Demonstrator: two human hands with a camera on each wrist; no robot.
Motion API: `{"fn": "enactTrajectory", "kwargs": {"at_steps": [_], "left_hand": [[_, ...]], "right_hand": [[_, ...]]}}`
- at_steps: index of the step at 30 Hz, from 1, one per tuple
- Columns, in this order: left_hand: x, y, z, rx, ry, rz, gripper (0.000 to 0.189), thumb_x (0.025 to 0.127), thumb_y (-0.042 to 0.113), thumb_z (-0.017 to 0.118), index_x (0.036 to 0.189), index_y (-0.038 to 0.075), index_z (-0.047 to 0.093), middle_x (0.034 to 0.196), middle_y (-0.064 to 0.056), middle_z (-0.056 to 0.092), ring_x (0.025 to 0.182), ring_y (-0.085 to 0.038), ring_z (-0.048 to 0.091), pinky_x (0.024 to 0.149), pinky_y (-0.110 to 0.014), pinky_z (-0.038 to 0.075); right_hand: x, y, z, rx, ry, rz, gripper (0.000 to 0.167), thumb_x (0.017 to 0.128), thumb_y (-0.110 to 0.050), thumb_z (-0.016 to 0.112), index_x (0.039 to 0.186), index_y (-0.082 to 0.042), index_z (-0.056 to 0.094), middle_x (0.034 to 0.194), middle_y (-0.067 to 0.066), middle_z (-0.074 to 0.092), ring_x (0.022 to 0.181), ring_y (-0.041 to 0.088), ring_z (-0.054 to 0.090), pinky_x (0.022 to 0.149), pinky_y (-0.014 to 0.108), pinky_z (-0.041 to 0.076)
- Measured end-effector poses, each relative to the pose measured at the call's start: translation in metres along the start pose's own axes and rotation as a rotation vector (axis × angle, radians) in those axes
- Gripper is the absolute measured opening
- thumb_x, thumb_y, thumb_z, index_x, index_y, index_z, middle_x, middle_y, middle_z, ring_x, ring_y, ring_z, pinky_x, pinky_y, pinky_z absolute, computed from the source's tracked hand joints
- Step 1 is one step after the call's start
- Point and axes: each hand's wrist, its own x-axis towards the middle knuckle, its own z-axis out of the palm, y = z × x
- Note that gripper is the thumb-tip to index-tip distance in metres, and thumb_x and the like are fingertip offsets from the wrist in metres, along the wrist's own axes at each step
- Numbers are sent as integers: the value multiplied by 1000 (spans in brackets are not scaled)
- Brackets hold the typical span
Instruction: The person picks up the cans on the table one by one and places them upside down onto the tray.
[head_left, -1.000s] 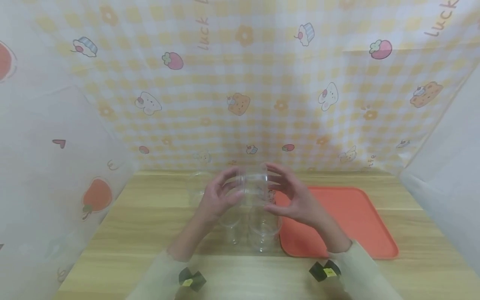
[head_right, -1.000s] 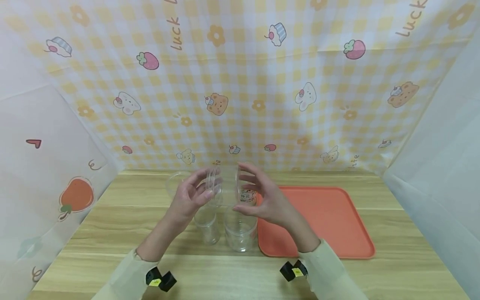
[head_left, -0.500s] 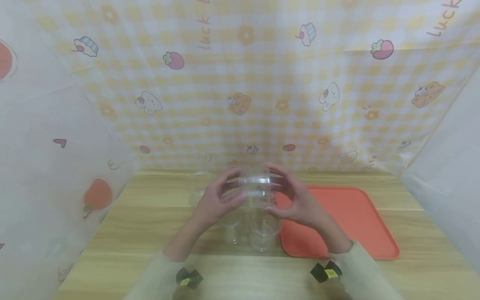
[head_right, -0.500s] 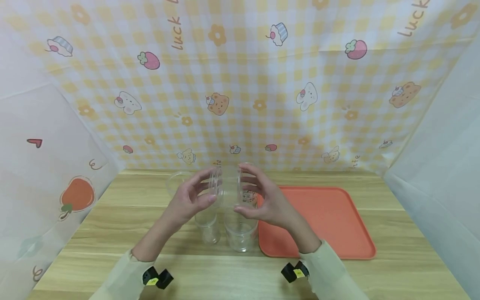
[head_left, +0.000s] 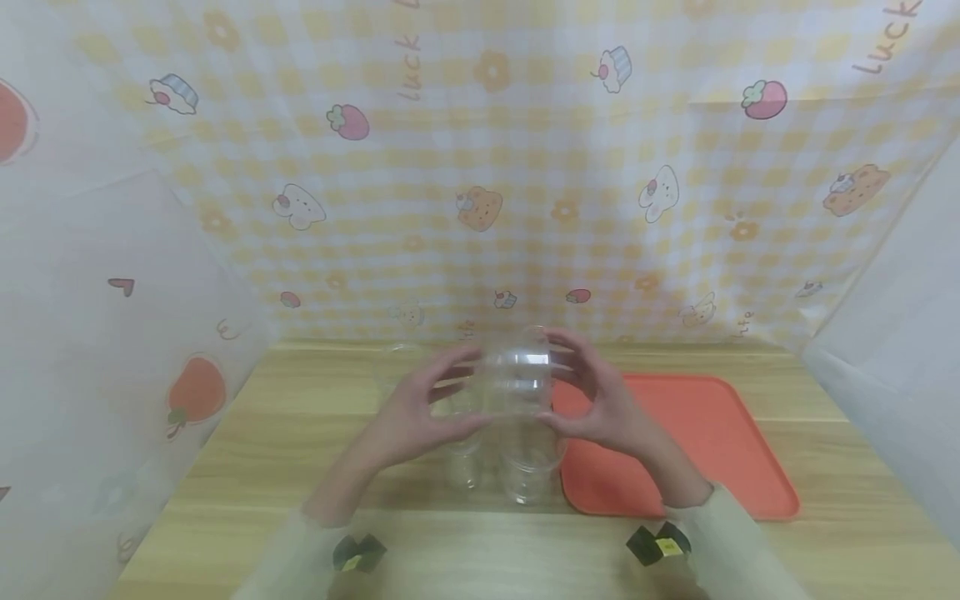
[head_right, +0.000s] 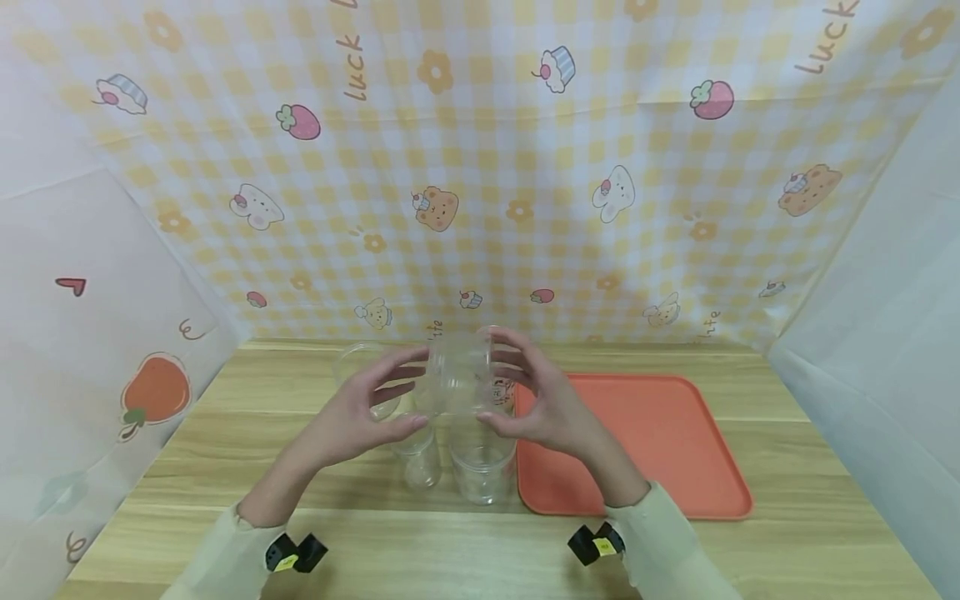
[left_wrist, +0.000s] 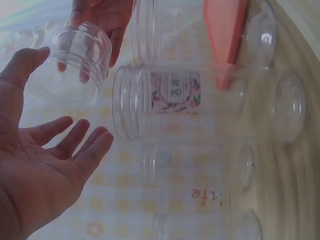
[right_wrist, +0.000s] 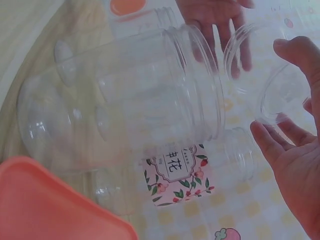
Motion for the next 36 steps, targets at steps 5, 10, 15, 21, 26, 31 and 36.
{"fn": "enactTrajectory", "kwargs": {"at_steps": [5, 10, 15, 21, 26, 31, 36], "left_hand": [[-5, -2, -6, 102, -18, -2, 76, 80, 17, 89, 146, 10, 51, 144, -6, 53, 126, -28, 55, 105, -41, 47], [-12, -5, -9, 217, -51, 0, 71, 81, 27, 88, 143, 11, 56, 139, -5, 56, 120, -28, 57, 101, -43, 51], [-17, -7, -7, 351, -84, -30, 68, 81, 39, 87, 138, 12, 61, 137, 2, 56, 117, -26, 58, 98, -40, 53], [-18, -9, -5, 438, -130, -26, 62, 81, 36, 87, 135, 16, 64, 131, 3, 61, 110, -22, 59, 89, -40, 55], [-18, -11, -2, 497, -158, -15, 51, 84, 31, 85, 127, 11, 69, 120, 3, 65, 105, -15, 60, 88, -35, 55], [-17, -6, -1, 516, -176, -29, 46, 84, 27, 85, 123, 8, 70, 117, 0, 67, 98, -17, 61, 83, -35, 56], [-16, -3, -1, 529, -191, -56, 46, 85, 29, 84, 124, 8, 70, 120, -2, 67, 104, -20, 63, 91, -38, 56]], "right_hand": [[-2, -2, -4, -15, 21, 22, 99, 68, 22, 82, 152, 3, 33, 155, 18, 36, 133, 40, 47, 107, 47, 45], [-5, -3, -7, -29, 31, 38, 100, 68, 22, 83, 153, 2, 33, 155, 18, 36, 134, 40, 46, 107, 45, 45], [-6, -2, -11, -30, 39, 39, 100, 68, 23, 82, 152, 3, 31, 154, 21, 36, 134, 44, 45, 107, 45, 45], [-8, -4, -15, -37, 46, 68, 101, 69, 23, 82, 154, -3, 33, 155, 14, 38, 136, 36, 45, 107, 45, 45], [-12, -4, -19, -45, 51, 79, 101, 69, 23, 82, 154, -3, 33, 153, 16, 40, 135, 36, 45, 107, 44, 45], [-17, -4, -23, -58, 59, 98, 103, 70, 22, 82, 155, -7, 33, 152, 18, 41, 134, 36, 47, 107, 43, 46], [-21, -2, -27, -71, 66, 92, 103, 69, 23, 81, 155, -5, 32, 153, 21, 38, 134, 40, 45, 107, 42, 46]]}}
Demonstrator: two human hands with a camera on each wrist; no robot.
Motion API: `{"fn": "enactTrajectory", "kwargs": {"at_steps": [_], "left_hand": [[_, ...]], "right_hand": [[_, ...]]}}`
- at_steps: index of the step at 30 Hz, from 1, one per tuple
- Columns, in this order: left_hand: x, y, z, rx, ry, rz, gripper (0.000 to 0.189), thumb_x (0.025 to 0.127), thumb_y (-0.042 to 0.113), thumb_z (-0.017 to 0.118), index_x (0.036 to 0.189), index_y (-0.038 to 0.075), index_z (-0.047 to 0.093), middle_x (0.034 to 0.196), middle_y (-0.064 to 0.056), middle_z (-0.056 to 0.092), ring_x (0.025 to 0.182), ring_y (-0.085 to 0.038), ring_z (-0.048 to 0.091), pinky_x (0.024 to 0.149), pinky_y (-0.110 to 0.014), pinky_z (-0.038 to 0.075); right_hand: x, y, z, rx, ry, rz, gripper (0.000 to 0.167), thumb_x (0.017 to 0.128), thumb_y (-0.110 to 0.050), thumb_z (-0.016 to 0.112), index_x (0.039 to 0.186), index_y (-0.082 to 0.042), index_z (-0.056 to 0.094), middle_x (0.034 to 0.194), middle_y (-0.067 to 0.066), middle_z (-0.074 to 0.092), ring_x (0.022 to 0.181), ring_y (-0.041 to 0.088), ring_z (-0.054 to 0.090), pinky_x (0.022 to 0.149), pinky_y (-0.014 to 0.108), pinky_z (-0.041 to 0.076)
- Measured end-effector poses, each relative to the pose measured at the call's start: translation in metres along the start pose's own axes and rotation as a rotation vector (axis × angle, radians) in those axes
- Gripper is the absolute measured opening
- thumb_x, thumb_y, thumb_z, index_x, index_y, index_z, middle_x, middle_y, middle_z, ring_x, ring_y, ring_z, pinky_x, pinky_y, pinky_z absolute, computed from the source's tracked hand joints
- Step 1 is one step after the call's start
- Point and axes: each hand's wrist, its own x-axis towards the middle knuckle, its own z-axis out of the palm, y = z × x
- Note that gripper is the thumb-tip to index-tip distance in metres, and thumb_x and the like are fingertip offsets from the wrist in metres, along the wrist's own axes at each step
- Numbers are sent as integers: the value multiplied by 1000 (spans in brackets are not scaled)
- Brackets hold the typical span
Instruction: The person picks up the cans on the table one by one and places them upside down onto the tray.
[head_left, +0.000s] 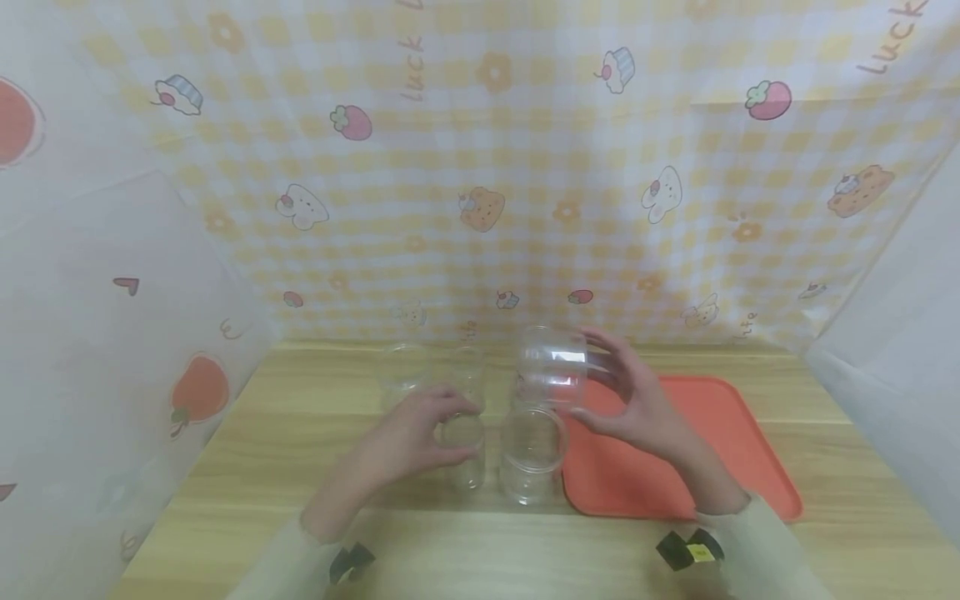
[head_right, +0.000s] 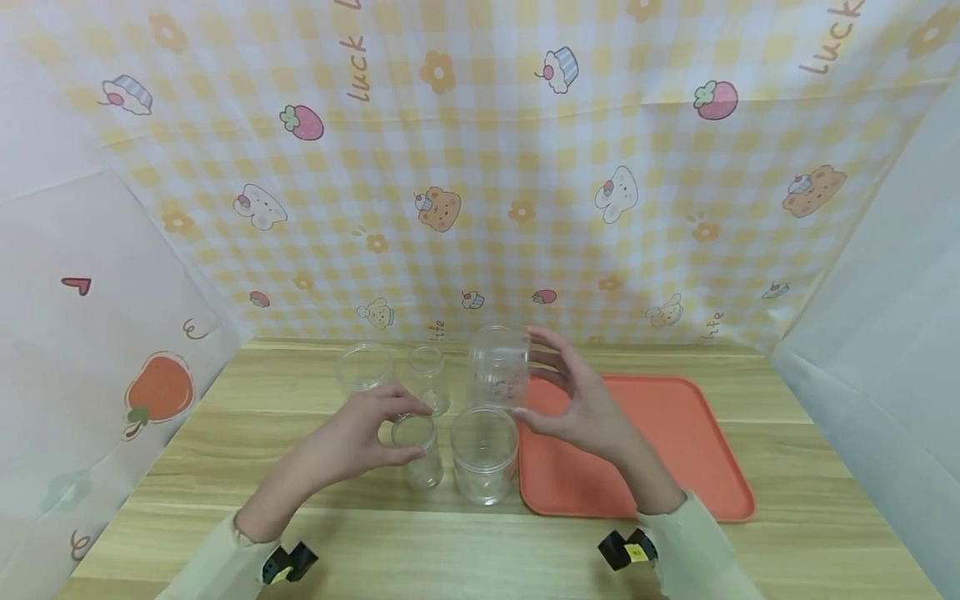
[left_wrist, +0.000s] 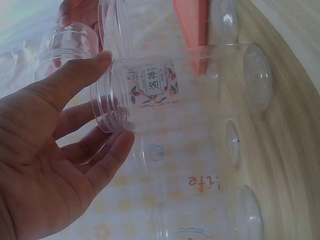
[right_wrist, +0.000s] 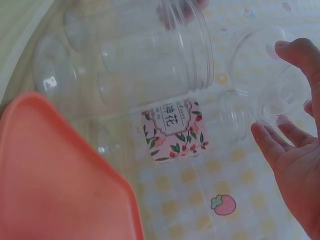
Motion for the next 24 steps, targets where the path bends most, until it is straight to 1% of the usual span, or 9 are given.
{"fn": "enactTrajectory", "kwargs": {"at_steps": [4, 10, 12, 19, 22, 24], "left_hand": [[1, 1, 0, 8, -2, 5, 46, 85, 29, 84, 124, 7, 70, 119, -4, 67, 108, -22, 63, 95, -41, 54], [1, 1, -1, 25, -5, 15, 47, 86, 31, 83, 124, 6, 70, 119, -4, 68, 107, -23, 63, 94, -42, 55], [1, 1, -1, 23, -6, 18, 48, 86, 30, 83, 125, 5, 70, 118, -5, 68, 106, -23, 63, 94, -42, 55], [1, 3, -2, 0, -12, 8, 50, 85, 29, 83, 125, 4, 69, 119, -6, 67, 107, -23, 63, 94, -42, 55], [0, 3, -3, -8, -13, 8, 49, 85, 28, 83, 126, 4, 69, 119, -6, 67, 106, -24, 64, 93, -42, 55], [0, 3, -3, -8, -12, 11, 49, 85, 28, 83, 126, 4, 69, 119, -6, 67, 104, -24, 64, 92, -41, 56]], "right_hand": [[-3, 1, -4, -4, 5, 7, 102, 69, 23, 81, 155, -3, 32, 154, 22, 37, 135, 39, 44, 107, 41, 45], [-6, 0, -9, 20, 20, 28, 102, 69, 24, 80, 155, -5, 33, 153, 24, 37, 135, 36, 46, 107, 41, 45], [-7, 1, -11, 19, 20, 21, 102, 69, 25, 80, 154, -4, 33, 152, 26, 37, 135, 36, 46, 107, 42, 45], [-14, 0, -19, 2, 33, 25, 103, 67, 26, 81, 154, -3, 33, 152, 23, 38, 134, 40, 45, 107, 43, 44], [-17, 0, -23, -4, 39, 12, 103, 66, 28, 79, 154, 2, 32, 150, 27, 38, 133, 39, 46, 107, 42, 44], [-18, 0, -26, -10, 46, 5, 101, 66, 28, 79, 152, 5, 31, 149, 28, 39, 133, 35, 48, 107, 40, 45]]}}
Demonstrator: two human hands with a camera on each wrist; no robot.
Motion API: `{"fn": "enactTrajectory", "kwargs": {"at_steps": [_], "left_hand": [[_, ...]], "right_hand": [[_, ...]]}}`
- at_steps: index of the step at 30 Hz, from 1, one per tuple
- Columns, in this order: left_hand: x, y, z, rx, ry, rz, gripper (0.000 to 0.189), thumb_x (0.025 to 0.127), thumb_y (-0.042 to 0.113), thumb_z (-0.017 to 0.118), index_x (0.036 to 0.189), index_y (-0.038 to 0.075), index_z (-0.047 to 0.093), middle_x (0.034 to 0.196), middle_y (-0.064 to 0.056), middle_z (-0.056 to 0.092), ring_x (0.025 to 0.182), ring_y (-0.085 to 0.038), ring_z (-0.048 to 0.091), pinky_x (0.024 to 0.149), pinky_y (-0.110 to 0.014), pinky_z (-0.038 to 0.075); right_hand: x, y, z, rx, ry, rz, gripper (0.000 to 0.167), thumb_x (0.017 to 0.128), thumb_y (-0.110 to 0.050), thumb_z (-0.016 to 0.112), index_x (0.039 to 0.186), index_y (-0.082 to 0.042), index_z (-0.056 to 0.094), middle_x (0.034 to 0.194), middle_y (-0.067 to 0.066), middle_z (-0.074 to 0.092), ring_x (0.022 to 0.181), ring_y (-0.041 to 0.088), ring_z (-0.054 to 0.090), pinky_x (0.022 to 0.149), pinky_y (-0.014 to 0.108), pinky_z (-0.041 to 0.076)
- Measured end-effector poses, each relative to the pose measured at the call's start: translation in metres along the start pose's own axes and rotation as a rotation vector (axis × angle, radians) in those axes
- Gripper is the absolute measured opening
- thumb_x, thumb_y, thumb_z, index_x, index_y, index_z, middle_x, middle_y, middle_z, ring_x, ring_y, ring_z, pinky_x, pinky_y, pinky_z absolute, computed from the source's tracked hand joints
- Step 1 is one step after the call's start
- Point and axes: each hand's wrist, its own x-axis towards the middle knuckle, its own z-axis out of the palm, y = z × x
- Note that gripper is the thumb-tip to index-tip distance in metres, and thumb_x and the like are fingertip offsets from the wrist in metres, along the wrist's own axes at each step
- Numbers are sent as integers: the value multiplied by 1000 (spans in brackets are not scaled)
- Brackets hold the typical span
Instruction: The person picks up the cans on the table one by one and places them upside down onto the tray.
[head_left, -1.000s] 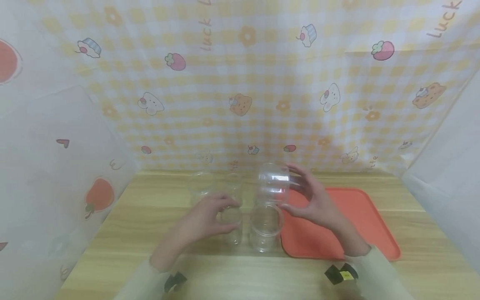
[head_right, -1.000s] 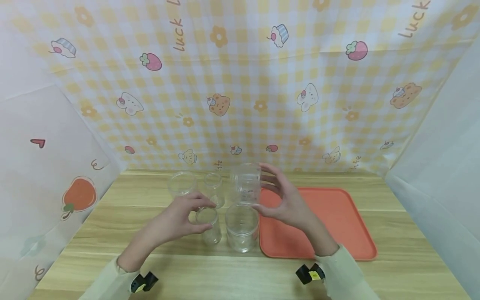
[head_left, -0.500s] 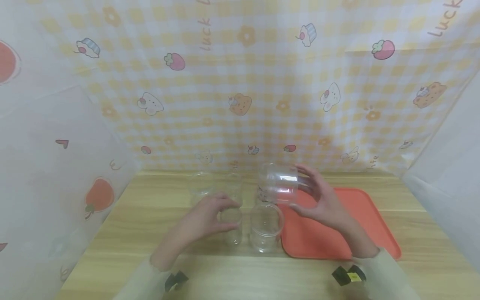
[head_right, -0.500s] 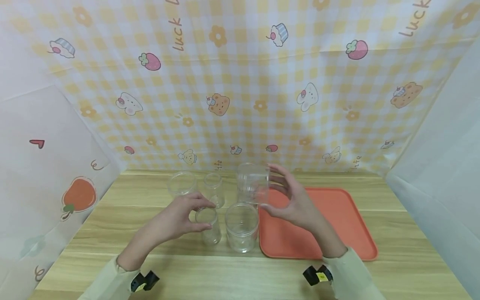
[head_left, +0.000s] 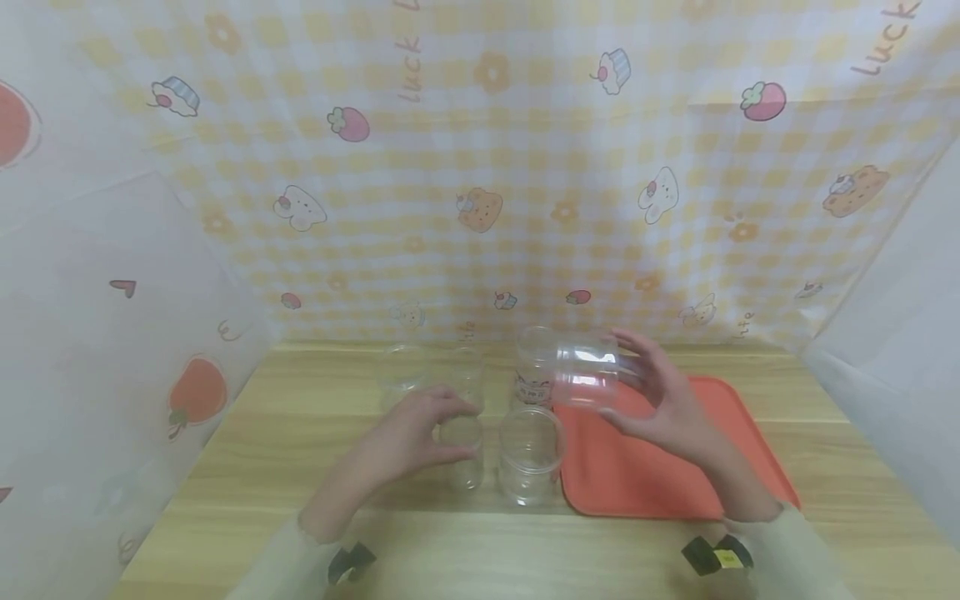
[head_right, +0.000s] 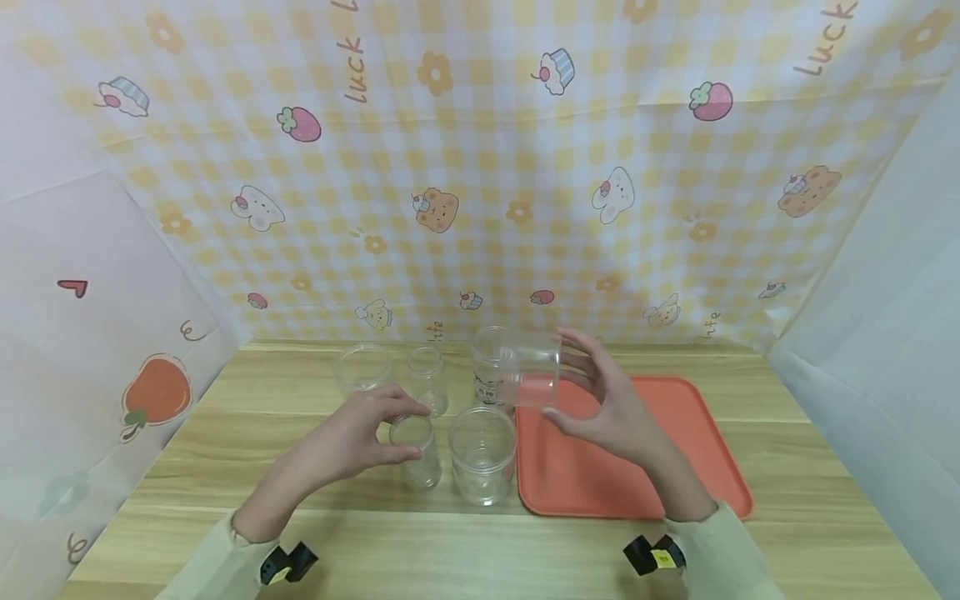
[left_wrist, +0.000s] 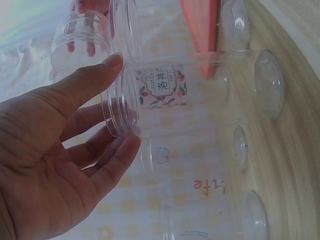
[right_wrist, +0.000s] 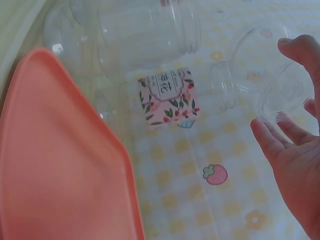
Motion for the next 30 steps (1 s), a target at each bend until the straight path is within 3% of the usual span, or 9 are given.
{"fn": "enactTrajectory", "kwargs": {"at_steps": [10, 12, 17, 30], "left_hand": [[1, 0, 0, 10, -8, 1, 49, 84, 21, 85, 126, 3, 68, 119, -6, 68, 99, -23, 63, 86, -38, 57], [1, 1, -1, 10, -10, -3, 49, 84, 21, 85, 126, 3, 68, 120, -7, 68, 99, -24, 64, 86, -38, 57], [1, 2, -1, 20, -13, -11, 50, 83, 20, 85, 127, 4, 68, 121, -8, 68, 100, -24, 64, 87, -40, 57], [0, 1, -1, 9, -19, -32, 49, 85, 21, 84, 128, 4, 67, 122, -8, 67, 106, -26, 63, 92, -45, 55]], "right_hand": [[-7, -1, -13, -11, 9, 7, 104, 65, 30, 78, 154, 1, 33, 152, 22, 39, 134, 32, 47, 107, 38, 45], [-8, -2, -15, -14, 8, 10, 104, 66, 30, 77, 154, 0, 32, 152, 25, 37, 135, 31, 46, 107, 37, 45], [-11, -4, -19, -32, 12, 42, 103, 67, 29, 77, 155, -1, 32, 151, 29, 36, 136, 29, 46, 107, 36, 45], [-22, -1, -39, -114, -3, 65, 102, 69, 28, 77, 155, 0, 31, 155, 19, 37, 136, 23, 47, 106, 30, 45]]}}
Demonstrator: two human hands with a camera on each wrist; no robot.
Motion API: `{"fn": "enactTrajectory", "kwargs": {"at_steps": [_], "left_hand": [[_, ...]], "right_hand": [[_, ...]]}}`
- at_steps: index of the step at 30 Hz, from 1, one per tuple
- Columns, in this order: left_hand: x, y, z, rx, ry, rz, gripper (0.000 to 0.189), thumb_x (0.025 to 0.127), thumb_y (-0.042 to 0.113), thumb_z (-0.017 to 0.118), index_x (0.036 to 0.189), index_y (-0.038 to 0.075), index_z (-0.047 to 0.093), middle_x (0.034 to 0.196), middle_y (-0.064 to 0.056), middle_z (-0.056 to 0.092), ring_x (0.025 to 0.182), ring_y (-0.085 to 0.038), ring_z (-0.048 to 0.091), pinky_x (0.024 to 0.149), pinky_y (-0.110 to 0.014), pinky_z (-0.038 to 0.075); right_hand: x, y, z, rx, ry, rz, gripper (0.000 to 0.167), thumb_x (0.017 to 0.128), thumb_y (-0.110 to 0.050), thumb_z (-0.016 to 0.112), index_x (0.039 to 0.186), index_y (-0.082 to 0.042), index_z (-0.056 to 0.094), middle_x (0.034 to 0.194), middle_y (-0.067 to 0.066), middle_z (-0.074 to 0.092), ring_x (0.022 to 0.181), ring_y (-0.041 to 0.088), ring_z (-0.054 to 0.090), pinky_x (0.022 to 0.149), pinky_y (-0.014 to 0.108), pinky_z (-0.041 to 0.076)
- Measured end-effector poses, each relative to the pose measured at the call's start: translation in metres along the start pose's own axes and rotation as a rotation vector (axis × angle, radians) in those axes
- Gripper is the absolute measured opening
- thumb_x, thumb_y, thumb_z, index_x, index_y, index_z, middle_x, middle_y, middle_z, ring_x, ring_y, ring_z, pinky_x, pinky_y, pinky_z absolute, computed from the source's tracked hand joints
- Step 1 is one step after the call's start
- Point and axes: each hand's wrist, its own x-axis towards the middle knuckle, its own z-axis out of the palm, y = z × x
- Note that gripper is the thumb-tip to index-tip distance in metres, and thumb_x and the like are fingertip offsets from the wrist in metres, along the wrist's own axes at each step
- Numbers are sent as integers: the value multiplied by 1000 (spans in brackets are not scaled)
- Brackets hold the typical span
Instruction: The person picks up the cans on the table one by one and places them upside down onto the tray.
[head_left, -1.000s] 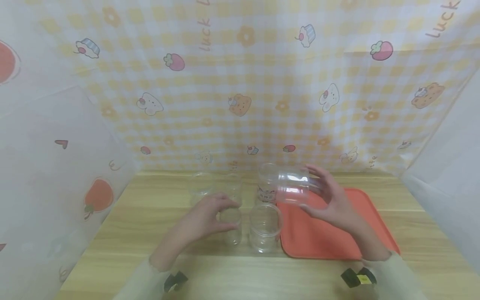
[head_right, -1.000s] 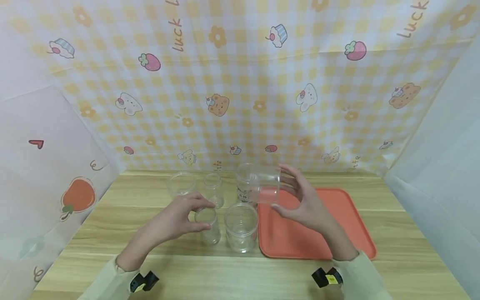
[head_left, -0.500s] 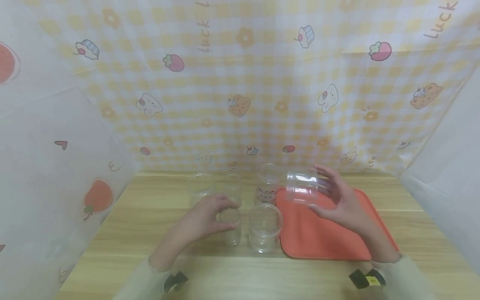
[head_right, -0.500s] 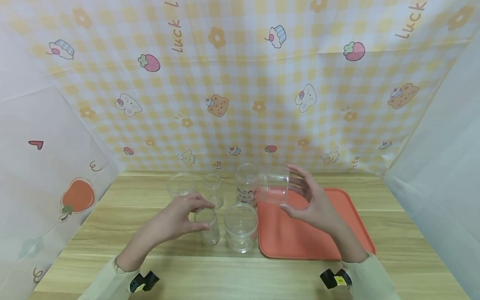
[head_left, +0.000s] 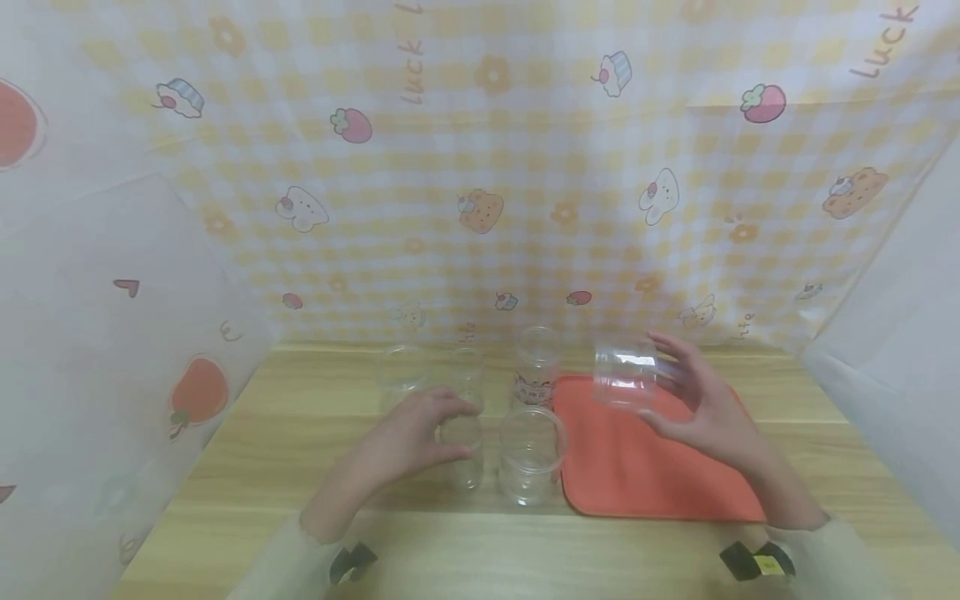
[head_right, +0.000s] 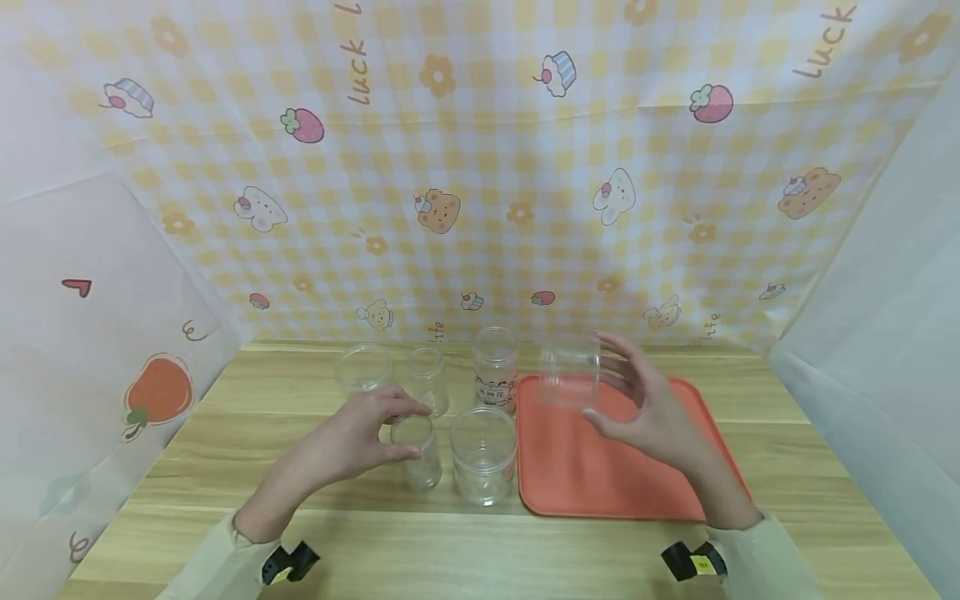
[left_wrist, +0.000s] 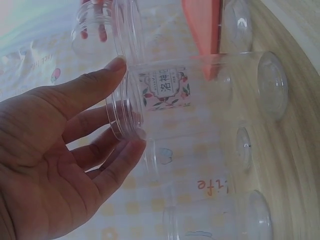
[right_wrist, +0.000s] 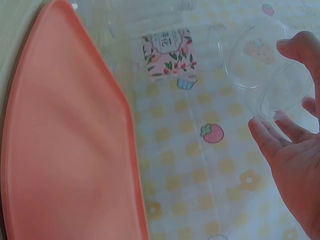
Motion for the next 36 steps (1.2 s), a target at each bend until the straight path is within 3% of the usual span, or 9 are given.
{"fn": "enactTrajectory", "kwargs": {"at_steps": [13, 25, 30, 32, 36], "left_hand": [[0, -2, 1, 0, 0, -2, 50, 85, 22, 83, 128, 3, 67, 125, -11, 66, 115, -29, 60, 100, -48, 50], [0, -2, 2, -12, 1, 6, 49, 85, 18, 83, 127, 1, 66, 124, -10, 66, 113, -28, 61, 98, -46, 52], [0, -1, 1, -2, -1, 3, 49, 85, 20, 83, 128, 2, 66, 124, -10, 65, 113, -28, 61, 99, -46, 52], [0, 0, 0, 1, -1, 3, 49, 85, 21, 83, 128, 3, 67, 125, -10, 65, 113, -28, 61, 99, -47, 51], [0, 0, 0, 2, -5, -2, 49, 85, 22, 83, 128, 3, 66, 125, -11, 65, 114, -29, 61, 99, -47, 51]], "right_hand": [[-8, 6, -23, -72, 0, -7, 101, 69, 29, 76, 155, 0, 33, 153, 17, 40, 133, 24, 49, 105, 29, 46], [-17, 11, -49, -271, -48, 61, 100, 73, 18, 82, 157, -8, 34, 155, 8, 39, 132, 8, 45, 101, 18, 45], [-20, 16, -61, -333, -103, 22, 101, 69, 18, 83, 155, -3, 36, 147, 12, 45, 129, 5, 47, 100, 16, 45], [-22, 18, -66, -367, -129, 12, 101, 68, 17, 84, 154, -3, 37, 143, 10, 48, 126, 6, 50, 99, 16, 45], [-24, 20, -76, -454, -185, 49, 98, 70, 10, 87, 154, -7, 40, 143, 6, 50, 120, 21, 56, 97, 15, 46]]}}
